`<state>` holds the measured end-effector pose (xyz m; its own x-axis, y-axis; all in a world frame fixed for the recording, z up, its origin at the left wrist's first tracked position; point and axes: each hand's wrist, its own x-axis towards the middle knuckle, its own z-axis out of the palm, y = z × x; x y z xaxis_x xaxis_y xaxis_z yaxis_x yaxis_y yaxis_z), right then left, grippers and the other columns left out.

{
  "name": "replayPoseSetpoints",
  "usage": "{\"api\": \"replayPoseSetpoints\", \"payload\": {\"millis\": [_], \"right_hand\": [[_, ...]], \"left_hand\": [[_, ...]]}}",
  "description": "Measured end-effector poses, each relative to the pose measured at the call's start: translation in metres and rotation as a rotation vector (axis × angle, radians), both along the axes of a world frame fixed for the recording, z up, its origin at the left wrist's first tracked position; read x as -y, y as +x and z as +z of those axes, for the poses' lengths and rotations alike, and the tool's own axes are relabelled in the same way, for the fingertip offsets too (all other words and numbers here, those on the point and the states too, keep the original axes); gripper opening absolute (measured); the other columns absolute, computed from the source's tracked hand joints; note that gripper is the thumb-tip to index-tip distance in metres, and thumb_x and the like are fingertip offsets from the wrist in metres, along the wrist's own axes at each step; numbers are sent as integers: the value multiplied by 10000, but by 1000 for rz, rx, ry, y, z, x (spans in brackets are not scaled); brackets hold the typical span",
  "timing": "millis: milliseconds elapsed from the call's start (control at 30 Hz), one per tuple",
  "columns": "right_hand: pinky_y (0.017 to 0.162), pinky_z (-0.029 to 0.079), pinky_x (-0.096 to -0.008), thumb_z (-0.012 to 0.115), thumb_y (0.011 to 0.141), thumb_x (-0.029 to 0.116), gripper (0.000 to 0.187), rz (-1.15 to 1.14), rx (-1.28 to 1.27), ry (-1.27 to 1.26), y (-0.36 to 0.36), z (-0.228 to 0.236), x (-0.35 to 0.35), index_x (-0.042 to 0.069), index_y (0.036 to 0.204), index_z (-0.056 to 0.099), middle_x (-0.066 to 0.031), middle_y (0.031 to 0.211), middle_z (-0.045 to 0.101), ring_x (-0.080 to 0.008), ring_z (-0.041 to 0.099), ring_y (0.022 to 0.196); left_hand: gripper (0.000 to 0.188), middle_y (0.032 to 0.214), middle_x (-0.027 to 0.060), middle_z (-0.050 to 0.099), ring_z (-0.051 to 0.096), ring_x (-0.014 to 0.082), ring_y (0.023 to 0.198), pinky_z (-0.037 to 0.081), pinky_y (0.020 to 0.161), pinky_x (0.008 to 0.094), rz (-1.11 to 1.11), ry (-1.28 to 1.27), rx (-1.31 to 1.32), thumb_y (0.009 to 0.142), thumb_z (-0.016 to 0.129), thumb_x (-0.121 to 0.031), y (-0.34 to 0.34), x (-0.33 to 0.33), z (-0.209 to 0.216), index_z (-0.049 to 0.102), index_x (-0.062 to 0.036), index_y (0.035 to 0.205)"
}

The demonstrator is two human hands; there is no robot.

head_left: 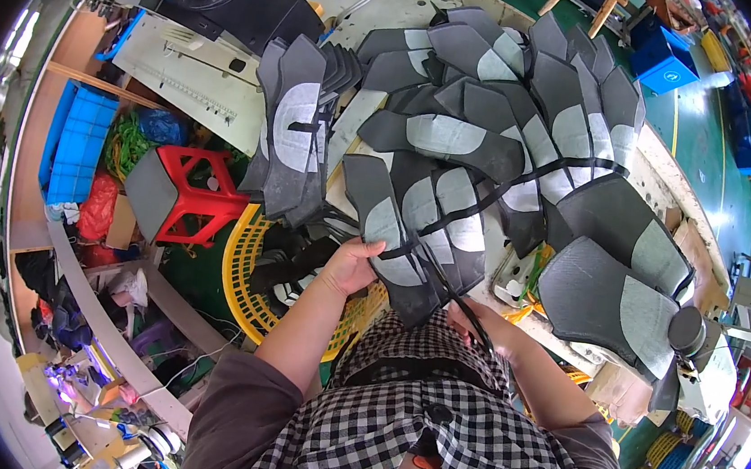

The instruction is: Trimming excess material from shoe components using scissors and organizing them into a basket.

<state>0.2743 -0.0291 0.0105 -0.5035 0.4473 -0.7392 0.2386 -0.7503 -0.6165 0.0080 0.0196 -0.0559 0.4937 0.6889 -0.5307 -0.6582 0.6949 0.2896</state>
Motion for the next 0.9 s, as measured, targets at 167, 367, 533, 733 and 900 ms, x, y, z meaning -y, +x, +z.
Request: {"api": "replayPoseSetpoints", "payload": {"millis": [167,367,533,733,900], "right_hand": [[425,348,-216,533,870,522,461,-77,23,-12,-14,4,-13,66,820,489,44,573,398,-72,408,458],[454,347,-219,527,864,539,477,-153,34,-3,24,3,-1,69,791,491,26,596,421,-70,411,487],[504,346,-205,478,860,594,531,-7,127,38,33,-4,-19,64,840,512,32,613,404,-68,400,534],[493,355,-232,382,874,642,616,-64,-8,131,8,-18,-32,41,812,507,7,602,428,-96,442,530],[438,344,-245,472,896,532,509,-211,100,68,-10,-5,-21,36,789,512,4,541,412,-98,403,441]], "left_hand": [[449,1190,121,579,535,270,1112,358,996,418,-23,12,37,796,631,-106,5,0,-4,508,16,1211],[405,1172,117,589,541,262,1103,367,987,411,30,104,14,802,611,-73,7,-3,2,526,14,1189],[418,1160,105,591,548,250,1085,384,968,402,-13,119,-130,812,623,-93,23,-13,21,508,9,1201],[436,1147,119,592,566,240,1055,407,945,386,-29,10,-132,814,643,-128,13,-18,22,498,20,1198],[476,1136,119,595,566,241,1050,419,935,394,94,-57,-86,787,686,-142,24,-9,17,501,16,1196]]}}
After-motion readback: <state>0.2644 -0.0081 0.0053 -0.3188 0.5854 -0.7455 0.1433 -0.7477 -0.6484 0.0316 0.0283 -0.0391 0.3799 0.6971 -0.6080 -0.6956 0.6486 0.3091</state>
